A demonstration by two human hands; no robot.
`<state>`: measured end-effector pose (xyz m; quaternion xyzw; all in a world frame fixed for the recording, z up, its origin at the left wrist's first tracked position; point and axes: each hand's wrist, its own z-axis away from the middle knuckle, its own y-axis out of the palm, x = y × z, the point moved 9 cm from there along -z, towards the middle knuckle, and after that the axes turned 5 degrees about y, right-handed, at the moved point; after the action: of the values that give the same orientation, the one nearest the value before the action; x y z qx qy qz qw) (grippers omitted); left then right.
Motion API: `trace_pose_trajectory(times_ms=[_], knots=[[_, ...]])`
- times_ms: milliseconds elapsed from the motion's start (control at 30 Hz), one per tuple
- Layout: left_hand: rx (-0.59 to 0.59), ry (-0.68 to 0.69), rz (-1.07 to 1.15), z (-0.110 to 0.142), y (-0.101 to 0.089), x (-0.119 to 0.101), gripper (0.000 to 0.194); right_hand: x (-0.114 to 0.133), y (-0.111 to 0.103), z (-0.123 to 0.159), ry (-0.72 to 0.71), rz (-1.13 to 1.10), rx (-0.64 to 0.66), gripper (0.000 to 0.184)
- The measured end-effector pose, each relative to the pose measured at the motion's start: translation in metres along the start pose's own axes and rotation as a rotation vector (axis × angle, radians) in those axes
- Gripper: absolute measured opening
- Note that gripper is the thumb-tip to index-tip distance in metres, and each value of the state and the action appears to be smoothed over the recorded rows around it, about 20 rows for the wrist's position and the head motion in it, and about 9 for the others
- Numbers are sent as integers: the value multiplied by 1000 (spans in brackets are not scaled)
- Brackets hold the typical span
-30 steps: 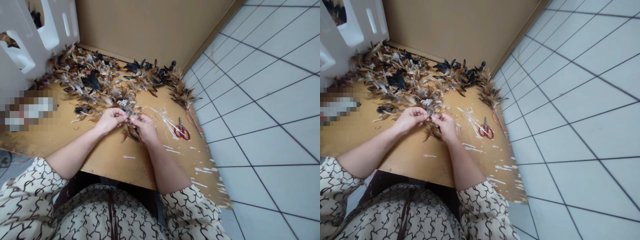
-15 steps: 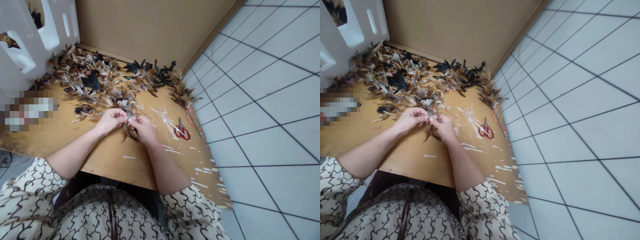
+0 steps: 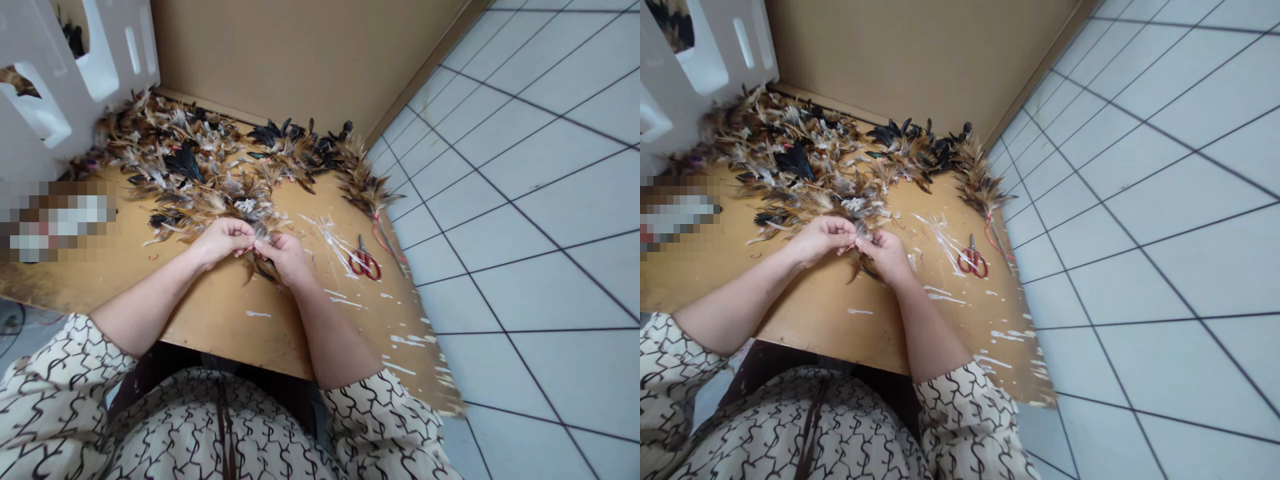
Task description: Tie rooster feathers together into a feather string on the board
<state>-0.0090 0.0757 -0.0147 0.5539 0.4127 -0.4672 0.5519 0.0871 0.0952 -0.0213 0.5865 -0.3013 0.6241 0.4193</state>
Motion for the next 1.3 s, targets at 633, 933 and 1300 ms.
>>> trace_pose_trajectory(times_ms=[633, 933, 1300], knots=[[149, -39, 71, 1, 9, 4, 21, 1, 11, 4, 3, 5, 96, 33], [13, 35, 43, 1, 5, -5, 18, 4, 4, 4, -24, 47, 22, 36], [45, -10, 78, 0, 4, 1, 16, 2, 3, 3, -8, 31, 21, 38]])
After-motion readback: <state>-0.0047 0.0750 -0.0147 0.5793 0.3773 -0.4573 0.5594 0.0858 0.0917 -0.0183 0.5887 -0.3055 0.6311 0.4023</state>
